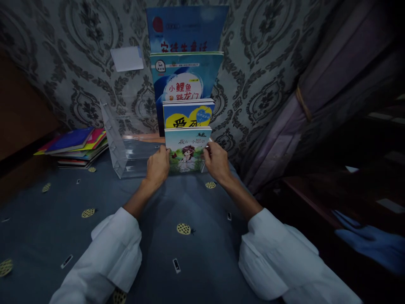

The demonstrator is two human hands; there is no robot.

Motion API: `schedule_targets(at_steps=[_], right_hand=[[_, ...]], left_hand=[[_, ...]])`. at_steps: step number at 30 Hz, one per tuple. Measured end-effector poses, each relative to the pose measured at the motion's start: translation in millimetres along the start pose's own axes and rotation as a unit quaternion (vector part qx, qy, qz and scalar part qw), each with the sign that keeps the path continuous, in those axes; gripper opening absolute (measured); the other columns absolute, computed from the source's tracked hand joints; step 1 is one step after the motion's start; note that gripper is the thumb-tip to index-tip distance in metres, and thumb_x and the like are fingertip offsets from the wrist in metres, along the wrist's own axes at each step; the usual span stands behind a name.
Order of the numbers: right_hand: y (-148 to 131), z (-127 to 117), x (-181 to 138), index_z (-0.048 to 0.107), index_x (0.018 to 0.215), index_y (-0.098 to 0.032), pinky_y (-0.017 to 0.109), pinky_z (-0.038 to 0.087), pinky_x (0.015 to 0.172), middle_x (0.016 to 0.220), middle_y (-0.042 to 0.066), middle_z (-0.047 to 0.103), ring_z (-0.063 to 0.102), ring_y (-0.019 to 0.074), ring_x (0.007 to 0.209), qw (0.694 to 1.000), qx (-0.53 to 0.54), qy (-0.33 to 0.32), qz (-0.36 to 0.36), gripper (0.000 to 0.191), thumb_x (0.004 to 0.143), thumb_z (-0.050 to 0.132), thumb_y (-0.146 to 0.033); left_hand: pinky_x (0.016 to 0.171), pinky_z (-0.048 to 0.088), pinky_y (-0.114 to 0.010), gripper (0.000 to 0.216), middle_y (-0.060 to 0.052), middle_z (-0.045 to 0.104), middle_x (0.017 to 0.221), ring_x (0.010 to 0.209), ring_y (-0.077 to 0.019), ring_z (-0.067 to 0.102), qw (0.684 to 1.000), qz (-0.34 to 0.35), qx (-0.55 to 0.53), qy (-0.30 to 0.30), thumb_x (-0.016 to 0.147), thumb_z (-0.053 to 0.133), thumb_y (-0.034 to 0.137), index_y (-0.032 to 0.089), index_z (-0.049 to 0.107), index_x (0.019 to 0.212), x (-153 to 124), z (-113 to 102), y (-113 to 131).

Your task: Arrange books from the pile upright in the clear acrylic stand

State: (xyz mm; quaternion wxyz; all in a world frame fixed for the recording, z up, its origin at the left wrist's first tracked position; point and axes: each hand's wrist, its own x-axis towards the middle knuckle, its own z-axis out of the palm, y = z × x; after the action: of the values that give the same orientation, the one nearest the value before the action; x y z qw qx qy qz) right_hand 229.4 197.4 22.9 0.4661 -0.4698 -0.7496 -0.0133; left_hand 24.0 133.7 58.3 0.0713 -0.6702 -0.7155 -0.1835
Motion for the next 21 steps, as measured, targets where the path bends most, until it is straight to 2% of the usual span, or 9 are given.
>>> schedule_targets(at_steps=[11,21], right_hand=[[-1.5,-0.7,-1.5,0.054,0.089,-0.023,0.046,0.051,0.078,0.088,0.013,0.065,0.060,0.0296,0.084,1.000,0.009,0.000,0.003,0.008,0.089,0.047,-0.026],[-1.2,-6.2,1.3,0.060,0.095,-0.021,0.040,0.052,0.071,0.084,0.010,0.067,0.064,0.0279,0.081,0.998,0.054,-0.030,0.025,0.014,0.089,0.050,-0.029]], left_hand=[[0.077,0.049,-0.030,0.025,-0.016,0.074,0.105,0.096,-0.0266,0.073,1.000,-0.004,-0.013,0.007,0.109,0.033,0.026,0.015,0.055,0.111,-0.8,1.6,0.4],[0.078,0.049,-0.032,0.025,-0.016,0.073,0.105,0.098,-0.0278,0.073,0.999,0.023,-0.037,-0.010,0.109,0.033,0.026,0.015,0.054,0.112,0.4,-3.4,-6.5]])
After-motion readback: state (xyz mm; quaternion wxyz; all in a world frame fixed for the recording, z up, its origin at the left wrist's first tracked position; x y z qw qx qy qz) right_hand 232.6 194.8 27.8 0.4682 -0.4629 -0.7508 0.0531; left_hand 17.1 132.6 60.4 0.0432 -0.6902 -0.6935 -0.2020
